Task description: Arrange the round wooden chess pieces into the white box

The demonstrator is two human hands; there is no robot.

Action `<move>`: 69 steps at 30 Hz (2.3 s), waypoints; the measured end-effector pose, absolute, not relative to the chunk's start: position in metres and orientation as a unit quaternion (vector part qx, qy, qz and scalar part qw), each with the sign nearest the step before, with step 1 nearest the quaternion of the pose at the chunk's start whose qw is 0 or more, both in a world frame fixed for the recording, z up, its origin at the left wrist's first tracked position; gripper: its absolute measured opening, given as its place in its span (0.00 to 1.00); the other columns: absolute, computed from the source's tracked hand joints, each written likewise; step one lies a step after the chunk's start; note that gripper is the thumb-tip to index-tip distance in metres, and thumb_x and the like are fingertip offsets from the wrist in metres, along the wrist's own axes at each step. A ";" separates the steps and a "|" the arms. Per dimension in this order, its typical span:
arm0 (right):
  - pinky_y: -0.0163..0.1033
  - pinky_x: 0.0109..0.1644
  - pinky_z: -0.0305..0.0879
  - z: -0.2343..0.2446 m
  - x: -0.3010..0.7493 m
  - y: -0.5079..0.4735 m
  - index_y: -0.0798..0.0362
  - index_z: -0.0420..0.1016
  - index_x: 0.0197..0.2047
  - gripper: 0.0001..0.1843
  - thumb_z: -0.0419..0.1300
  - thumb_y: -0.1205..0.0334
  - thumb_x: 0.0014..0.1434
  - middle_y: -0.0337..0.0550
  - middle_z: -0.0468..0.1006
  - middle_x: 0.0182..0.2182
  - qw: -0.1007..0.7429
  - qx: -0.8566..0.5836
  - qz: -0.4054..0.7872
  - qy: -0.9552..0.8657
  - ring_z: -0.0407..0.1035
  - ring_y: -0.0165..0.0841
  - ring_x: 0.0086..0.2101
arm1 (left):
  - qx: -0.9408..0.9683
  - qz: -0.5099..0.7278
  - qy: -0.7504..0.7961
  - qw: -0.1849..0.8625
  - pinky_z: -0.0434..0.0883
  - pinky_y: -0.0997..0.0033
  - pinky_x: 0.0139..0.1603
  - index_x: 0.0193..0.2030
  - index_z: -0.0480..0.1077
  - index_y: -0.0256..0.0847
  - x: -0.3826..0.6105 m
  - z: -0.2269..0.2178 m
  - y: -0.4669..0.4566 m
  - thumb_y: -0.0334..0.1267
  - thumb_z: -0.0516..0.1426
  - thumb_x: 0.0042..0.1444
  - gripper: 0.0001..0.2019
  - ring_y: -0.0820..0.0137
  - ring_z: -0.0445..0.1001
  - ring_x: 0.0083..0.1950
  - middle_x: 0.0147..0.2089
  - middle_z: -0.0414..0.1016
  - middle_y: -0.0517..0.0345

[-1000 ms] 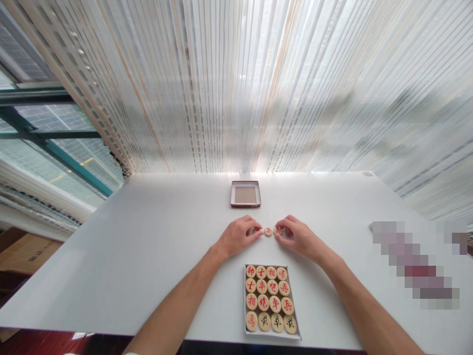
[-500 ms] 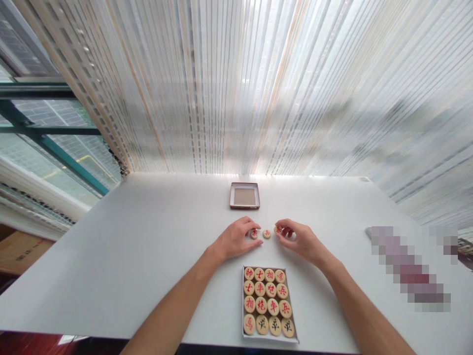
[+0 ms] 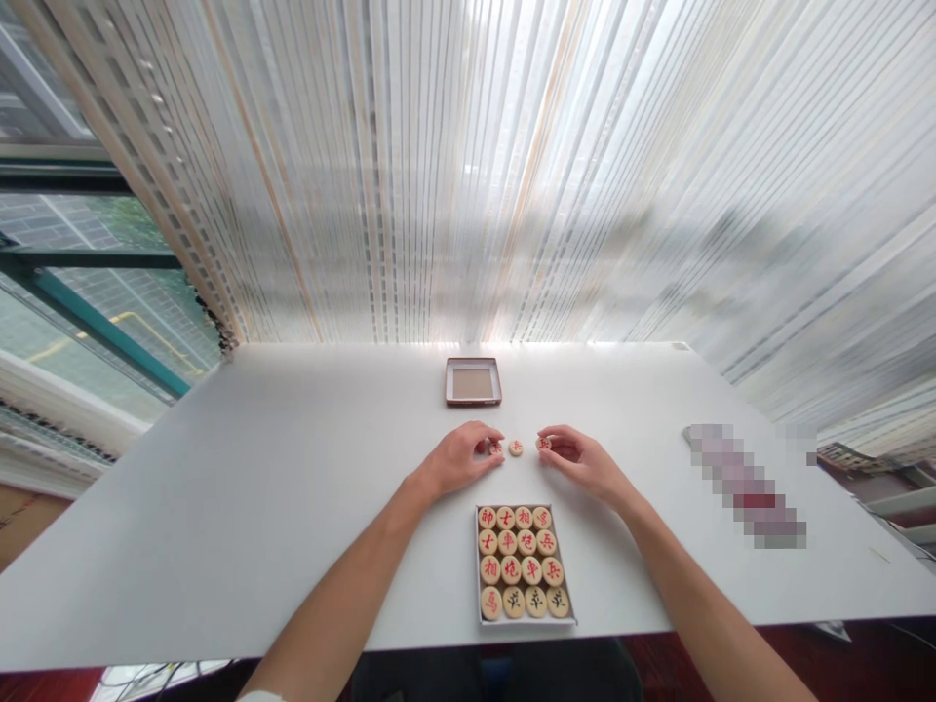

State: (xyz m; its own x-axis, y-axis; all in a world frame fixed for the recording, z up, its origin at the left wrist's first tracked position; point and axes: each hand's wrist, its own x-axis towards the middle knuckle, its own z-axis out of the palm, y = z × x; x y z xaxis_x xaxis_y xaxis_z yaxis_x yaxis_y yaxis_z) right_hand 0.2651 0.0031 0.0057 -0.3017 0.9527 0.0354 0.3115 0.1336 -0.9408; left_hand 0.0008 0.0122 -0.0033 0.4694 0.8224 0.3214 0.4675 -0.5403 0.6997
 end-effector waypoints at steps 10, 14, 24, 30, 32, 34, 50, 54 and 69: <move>0.50 0.57 0.73 0.004 0.269 -0.063 0.50 0.72 0.54 0.24 0.67 0.48 0.58 0.47 0.83 0.41 0.405 -0.470 0.512 -0.593 0.79 0.41 0.46 | 0.808 0.342 0.408 0.254 0.72 0.68 0.42 0.46 0.75 0.40 0.004 -0.007 0.012 0.42 0.63 0.58 0.12 0.70 0.71 0.36 0.41 0.75 0.55; 0.48 0.54 0.74 0.003 0.267 -0.078 0.50 0.72 0.53 0.24 0.67 0.48 0.57 0.46 0.83 0.38 0.411 -0.477 0.518 -0.579 0.78 0.41 0.45 | 0.813 0.341 0.403 0.245 0.71 0.69 0.42 0.46 0.75 0.40 0.003 -0.006 0.011 0.42 0.64 0.56 0.13 0.71 0.71 0.36 0.40 0.75 0.55; 0.47 0.54 0.73 -0.008 0.263 -0.081 0.49 0.72 0.48 0.19 0.67 0.49 0.58 0.49 0.79 0.48 0.444 -0.466 0.478 -0.598 0.76 0.39 0.46 | 0.820 0.340 0.394 0.238 0.71 0.69 0.41 0.46 0.76 0.40 0.004 -0.004 0.010 0.40 0.63 0.57 0.12 0.71 0.70 0.35 0.40 0.74 0.55; 0.42 0.49 0.74 -0.010 0.263 -0.081 0.48 0.72 0.47 0.18 0.69 0.52 0.56 0.45 0.81 0.41 0.477 -0.480 0.486 -0.553 0.76 0.38 0.43 | 0.824 0.333 0.394 0.236 0.71 0.69 0.41 0.47 0.75 0.41 0.004 -0.003 0.010 0.40 0.63 0.56 0.12 0.71 0.71 0.35 0.41 0.74 0.55; 0.41 0.46 0.74 -0.009 0.263 -0.083 0.47 0.72 0.47 0.18 0.70 0.53 0.56 0.44 0.81 0.41 0.486 -0.478 0.495 -0.539 0.77 0.37 0.41 | 0.824 0.332 0.395 0.236 0.71 0.69 0.41 0.47 0.76 0.41 0.004 -0.003 0.010 0.40 0.63 0.57 0.12 0.71 0.71 0.35 0.42 0.74 0.55; 0.40 0.44 0.75 -0.007 0.262 -0.083 0.47 0.73 0.49 0.19 0.69 0.53 0.57 0.43 0.81 0.42 0.492 -0.475 0.503 -0.530 0.77 0.36 0.39 | 0.823 0.330 0.397 0.237 0.72 0.69 0.41 0.47 0.76 0.41 0.004 -0.003 0.010 0.40 0.62 0.57 0.11 0.71 0.71 0.35 0.43 0.74 0.55; 0.44 0.48 0.76 -0.010 0.262 -0.099 0.49 0.77 0.47 0.12 0.65 0.54 0.62 0.47 0.80 0.45 0.495 -0.484 0.473 -0.545 0.78 0.38 0.40 | 0.822 0.333 0.396 0.237 0.72 0.70 0.41 0.45 0.77 0.42 0.005 -0.005 0.011 0.40 0.62 0.58 0.10 0.72 0.71 0.35 0.44 0.74 0.54; 0.44 0.46 0.76 -0.006 0.257 -0.123 0.48 0.78 0.44 0.07 0.64 0.58 0.63 0.46 0.75 0.43 0.498 -0.443 0.452 -0.593 0.74 0.38 0.42 | 0.824 0.331 0.396 0.234 0.72 0.70 0.41 0.45 0.76 0.42 0.005 -0.005 0.010 0.40 0.62 0.57 0.10 0.72 0.71 0.35 0.44 0.74 0.55; 0.35 0.35 0.67 0.017 0.220 -0.160 0.47 0.81 0.40 0.06 0.62 0.60 0.65 0.43 0.75 0.35 0.328 -0.458 0.465 -0.683 0.71 0.33 0.35 | 0.821 0.330 0.395 0.245 0.71 0.71 0.41 0.45 0.76 0.42 0.004 -0.002 0.010 0.39 0.62 0.57 0.10 0.70 0.73 0.38 0.43 0.74 0.55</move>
State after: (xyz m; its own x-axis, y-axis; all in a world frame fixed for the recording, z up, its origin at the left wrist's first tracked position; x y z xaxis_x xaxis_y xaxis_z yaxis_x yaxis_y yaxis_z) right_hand 0.2200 -0.1600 0.0170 -0.3657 0.9305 0.0227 0.3204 0.1487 -0.9356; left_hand 0.0036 0.0101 -0.0018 0.4695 0.8115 0.3479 0.4879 -0.5669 0.6638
